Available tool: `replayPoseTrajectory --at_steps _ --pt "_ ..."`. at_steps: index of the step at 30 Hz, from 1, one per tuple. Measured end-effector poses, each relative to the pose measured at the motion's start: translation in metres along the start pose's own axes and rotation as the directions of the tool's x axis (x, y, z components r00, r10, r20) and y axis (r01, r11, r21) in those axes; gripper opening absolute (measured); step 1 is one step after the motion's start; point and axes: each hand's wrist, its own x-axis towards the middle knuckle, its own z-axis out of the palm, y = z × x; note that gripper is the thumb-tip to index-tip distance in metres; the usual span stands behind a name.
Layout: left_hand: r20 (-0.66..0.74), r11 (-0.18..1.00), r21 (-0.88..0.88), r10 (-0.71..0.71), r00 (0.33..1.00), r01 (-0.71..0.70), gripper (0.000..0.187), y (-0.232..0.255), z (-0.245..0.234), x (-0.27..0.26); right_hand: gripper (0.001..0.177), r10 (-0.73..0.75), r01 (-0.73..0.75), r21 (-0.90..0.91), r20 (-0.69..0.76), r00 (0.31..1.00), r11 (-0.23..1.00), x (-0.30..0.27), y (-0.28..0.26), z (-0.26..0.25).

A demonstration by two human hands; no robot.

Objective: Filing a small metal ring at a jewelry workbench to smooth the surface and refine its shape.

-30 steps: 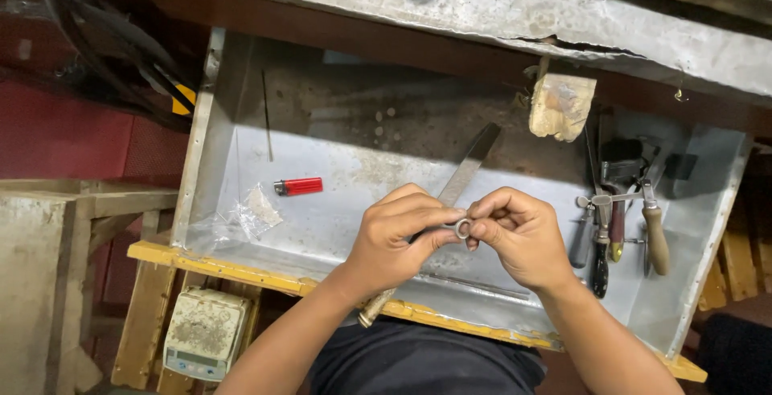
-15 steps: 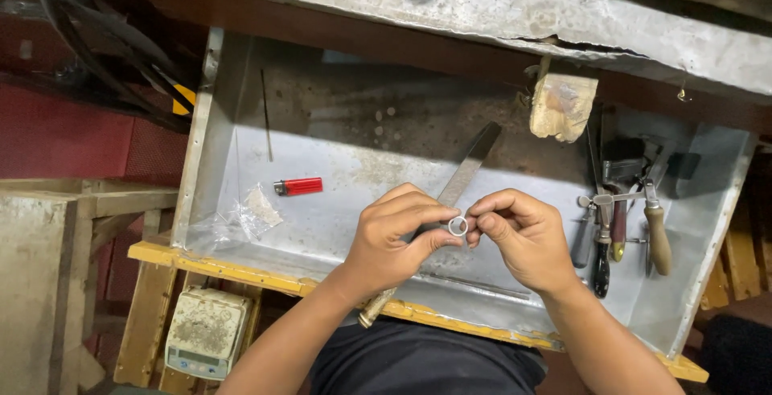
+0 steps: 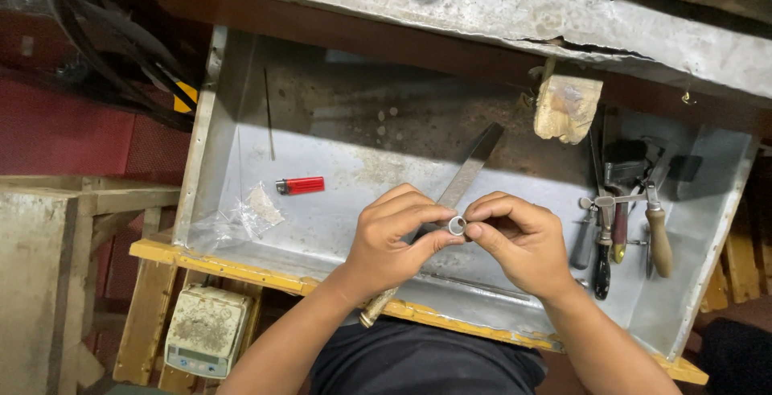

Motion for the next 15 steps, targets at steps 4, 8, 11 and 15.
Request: replayPoseTrajectory --at_steps 4,8,11,15 --pt "-0.005 1.0 0.002 0.013 1.0 -0.013 0.017 -0.0012 -0.0012 -0.0013 0.012 0.014 -0.014 0.049 -0.003 1.0 0.999 -0.0027 0.0032 0.0023" --pt "-0.008 1.0 0.009 0.02 1.0 -0.02 0.014 -0.0012 -0.0019 -0.0015 0.015 0.025 -0.024 0.103 -0.015 1.0 0.994 -0.0038 0.0047 0.0045" --pt "-0.003 1.0 0.002 0.015 1.0 -0.015 0.014 0.0003 -0.0015 -0.0003 0.018 0.05 -0.047 0.116 -0.025 0.998 0.992 -0.0055 0.0073 0.0039" --pt "-0.011 0.999 -0.029 -0.012 1.0 0.012 0.019 0.0032 -0.0027 0.0023 0.019 -0.001 0.005 0.076 -0.047 0.999 0.997 -0.0035 0.004 0.006"
